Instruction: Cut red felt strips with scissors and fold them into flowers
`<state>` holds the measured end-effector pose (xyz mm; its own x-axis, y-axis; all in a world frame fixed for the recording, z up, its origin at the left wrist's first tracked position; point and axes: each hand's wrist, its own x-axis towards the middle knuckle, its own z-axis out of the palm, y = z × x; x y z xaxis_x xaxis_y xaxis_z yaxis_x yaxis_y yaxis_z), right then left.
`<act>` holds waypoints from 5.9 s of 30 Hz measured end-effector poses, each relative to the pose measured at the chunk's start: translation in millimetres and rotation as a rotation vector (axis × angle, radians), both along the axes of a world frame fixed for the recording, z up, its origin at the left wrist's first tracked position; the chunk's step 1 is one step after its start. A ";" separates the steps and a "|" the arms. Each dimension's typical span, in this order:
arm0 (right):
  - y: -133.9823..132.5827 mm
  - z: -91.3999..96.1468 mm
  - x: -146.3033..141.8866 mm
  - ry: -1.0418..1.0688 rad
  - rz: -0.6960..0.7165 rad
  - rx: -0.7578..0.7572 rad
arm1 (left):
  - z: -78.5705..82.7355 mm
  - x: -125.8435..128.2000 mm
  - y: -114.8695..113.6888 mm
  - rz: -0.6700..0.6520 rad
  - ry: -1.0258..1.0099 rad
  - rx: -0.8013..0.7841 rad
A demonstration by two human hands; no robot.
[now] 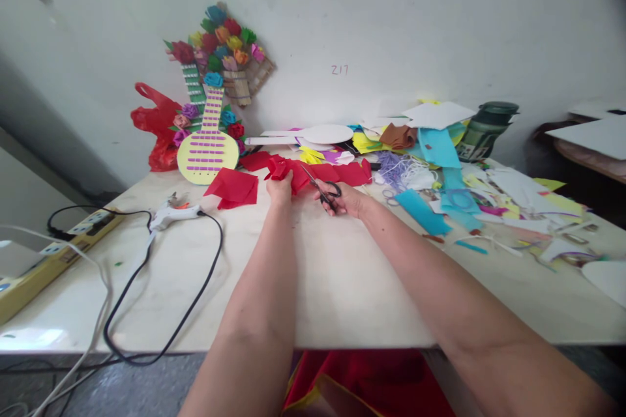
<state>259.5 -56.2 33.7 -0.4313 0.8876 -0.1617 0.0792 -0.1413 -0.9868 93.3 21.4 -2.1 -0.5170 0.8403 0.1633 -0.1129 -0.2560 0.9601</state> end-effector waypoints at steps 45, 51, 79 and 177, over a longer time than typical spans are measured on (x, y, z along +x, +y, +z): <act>-0.9 -0.9 -4.4 -0.008 -0.077 0.076 | 12.9 5.0 -16.2 -0.116 -0.202 0.049; -3.3 -1.2 -9.5 0.011 -0.137 0.091 | 10.0 5.3 -15.3 -0.145 -0.228 0.079; 3.0 -13.0 -16.1 0.153 -0.198 0.148 | 11.1 6.1 -12.2 -0.144 -0.386 0.146; -2.7 7.0 10.2 0.007 0.092 0.208 | 28.0 2.2 -29.8 -0.246 -0.499 0.120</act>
